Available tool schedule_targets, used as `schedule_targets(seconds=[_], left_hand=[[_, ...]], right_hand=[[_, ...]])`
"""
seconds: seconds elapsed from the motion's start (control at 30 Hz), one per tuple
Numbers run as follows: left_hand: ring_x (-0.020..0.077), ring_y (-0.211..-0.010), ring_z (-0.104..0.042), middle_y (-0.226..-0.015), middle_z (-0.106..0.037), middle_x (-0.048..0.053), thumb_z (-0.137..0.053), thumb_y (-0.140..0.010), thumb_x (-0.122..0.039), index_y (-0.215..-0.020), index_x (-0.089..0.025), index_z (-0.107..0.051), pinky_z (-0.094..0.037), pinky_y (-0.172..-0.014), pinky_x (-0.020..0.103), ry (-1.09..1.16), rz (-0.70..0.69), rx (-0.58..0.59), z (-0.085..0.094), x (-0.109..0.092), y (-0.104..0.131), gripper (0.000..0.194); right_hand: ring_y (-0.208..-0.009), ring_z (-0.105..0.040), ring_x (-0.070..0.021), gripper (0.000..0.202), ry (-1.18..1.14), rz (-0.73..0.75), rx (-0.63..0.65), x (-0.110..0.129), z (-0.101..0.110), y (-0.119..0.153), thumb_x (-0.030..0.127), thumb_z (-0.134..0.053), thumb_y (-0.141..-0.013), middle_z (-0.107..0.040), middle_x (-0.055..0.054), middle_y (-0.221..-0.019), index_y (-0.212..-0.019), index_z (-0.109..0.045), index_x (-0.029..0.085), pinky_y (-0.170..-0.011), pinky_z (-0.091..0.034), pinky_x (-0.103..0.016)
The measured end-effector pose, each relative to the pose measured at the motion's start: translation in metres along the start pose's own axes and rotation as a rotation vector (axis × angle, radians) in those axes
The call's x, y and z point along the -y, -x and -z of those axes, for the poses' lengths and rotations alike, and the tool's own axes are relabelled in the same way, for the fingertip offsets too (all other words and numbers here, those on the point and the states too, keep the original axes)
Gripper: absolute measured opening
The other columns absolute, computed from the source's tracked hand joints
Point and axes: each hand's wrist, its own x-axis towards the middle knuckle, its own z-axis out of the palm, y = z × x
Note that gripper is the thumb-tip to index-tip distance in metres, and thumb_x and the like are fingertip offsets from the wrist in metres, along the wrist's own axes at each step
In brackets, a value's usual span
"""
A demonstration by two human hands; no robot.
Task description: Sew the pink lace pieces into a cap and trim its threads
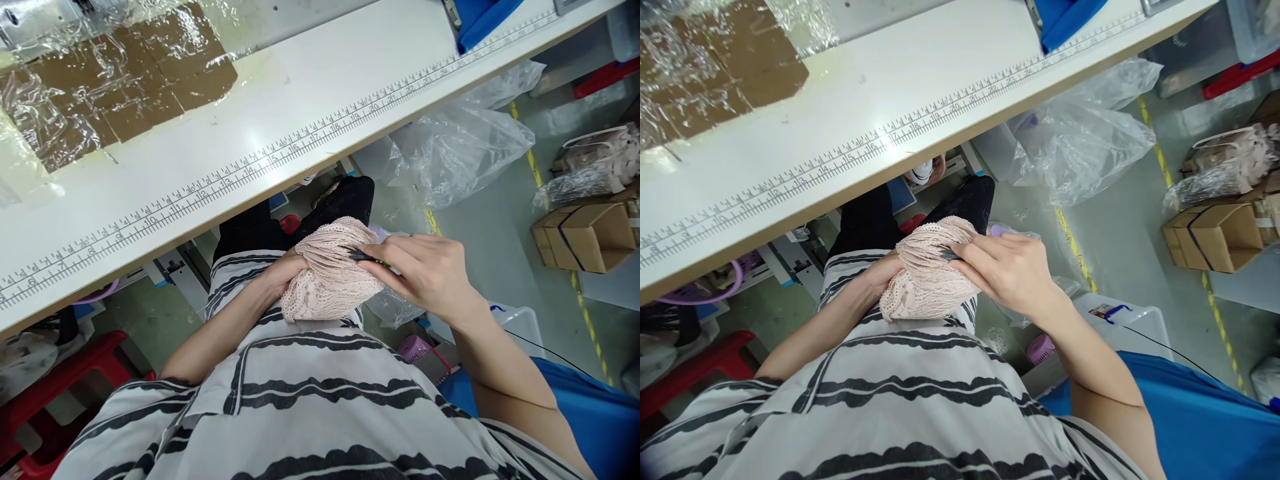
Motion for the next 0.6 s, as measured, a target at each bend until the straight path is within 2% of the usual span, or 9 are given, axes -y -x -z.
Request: schedule_targets(seconds=[0.27,0.6], left_hand=[[0.0344,-0.116,-0.065,-0.117,-0.076,0.011,-0.082,-0.052,-0.007,-0.114,-0.014,-0.074,-0.045,-0.109,0.045,0.008,0.015,-0.006,-0.0012,-0.0017,0.0012,0.063],[0.0324,-0.112,-0.067,-0.113,-0.077,0.009,-0.083,-0.049,-0.007,-0.103,-0.015,-0.076,-0.049,-0.105,0.047,0.008,0.034,-0.007,0.0019,0.0021,-0.0032,0.055]], right_hand=[[-0.058,-0.054,-0.0120,0.024,0.020,-0.014,0.044,-0.0002,-0.0019,-0.0032,0.038,-0.054,-0.102,-0.066,0.001,-0.069,-0.096,-0.071,0.022,-0.057,-0.036,-0.029],[-0.056,-0.050,-0.0106,0.016,0.030,0.100,-0.055,-0.0026,-0.0019,-0.0059,0.030,-0.065,-0.096,-0.064,0.001,-0.067,-0.095,-0.069,0.014,-0.055,-0.035,-0.028]])
